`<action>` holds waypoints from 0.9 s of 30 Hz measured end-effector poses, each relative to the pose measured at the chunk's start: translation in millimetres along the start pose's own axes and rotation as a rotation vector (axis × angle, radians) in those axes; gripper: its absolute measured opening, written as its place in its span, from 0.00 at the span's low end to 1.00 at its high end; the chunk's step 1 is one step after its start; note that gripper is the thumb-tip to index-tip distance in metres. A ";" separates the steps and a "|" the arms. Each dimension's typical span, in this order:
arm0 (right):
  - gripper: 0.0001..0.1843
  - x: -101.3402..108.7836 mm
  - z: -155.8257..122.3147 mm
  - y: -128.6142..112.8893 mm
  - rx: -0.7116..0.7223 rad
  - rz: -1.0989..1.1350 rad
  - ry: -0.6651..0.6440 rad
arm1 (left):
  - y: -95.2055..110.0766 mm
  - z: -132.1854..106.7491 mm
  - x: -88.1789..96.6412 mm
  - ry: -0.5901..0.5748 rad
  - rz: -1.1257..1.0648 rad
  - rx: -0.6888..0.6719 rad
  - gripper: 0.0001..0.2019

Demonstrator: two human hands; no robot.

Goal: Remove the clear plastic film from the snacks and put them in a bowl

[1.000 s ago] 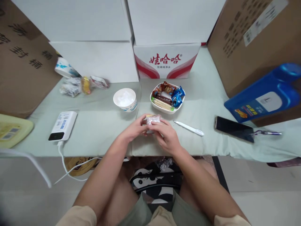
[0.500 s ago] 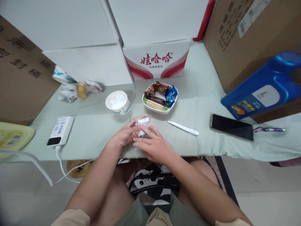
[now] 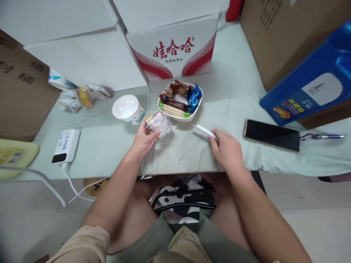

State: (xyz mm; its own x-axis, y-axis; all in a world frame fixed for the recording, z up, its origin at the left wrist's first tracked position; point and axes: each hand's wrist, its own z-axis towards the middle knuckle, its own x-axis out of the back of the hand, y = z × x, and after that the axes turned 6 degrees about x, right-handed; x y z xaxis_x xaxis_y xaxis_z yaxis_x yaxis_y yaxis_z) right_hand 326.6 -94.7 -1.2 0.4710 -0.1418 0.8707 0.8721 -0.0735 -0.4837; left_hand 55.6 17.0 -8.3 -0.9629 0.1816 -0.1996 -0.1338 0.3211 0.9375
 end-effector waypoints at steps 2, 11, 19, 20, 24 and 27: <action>0.20 -1.0 -1.0 -19.2 -0.027 0.245 -0.031 | -1.8 -1.5 -0.6 -0.011 0.057 -0.042 0.39; 0.21 -35.8 6.0 -84.9 0.178 0.400 -0.064 | -0.1 -16.7 0.4 0.001 0.032 -0.069 0.36; 0.20 -28.4 7.0 -57.6 0.117 0.171 -0.105 | 8.6 -25.2 36.8 0.139 -0.134 -0.014 0.36; 0.21 -27.7 7.3 -53.5 0.100 0.135 -0.064 | 6.5 -27.6 35.9 0.124 -0.096 -0.017 0.35; 0.20 -31.2 10.7 -43.5 0.115 -0.031 0.004 | -2.0 -39.9 21.1 0.018 0.169 -0.044 0.28; 0.18 -36.8 14.4 -41.0 0.101 -0.135 0.064 | -3.2 -45.9 13.9 0.030 0.511 -0.031 0.23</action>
State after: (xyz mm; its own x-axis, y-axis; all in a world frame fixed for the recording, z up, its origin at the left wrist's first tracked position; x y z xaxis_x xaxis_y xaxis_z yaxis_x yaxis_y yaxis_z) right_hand 275.4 -72.3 -12.1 0.3422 -0.2001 0.9181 0.9372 0.0025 -0.3488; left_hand 32.0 -24.1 -1.0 -0.9133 0.2816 0.2943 0.3494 0.1702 0.9214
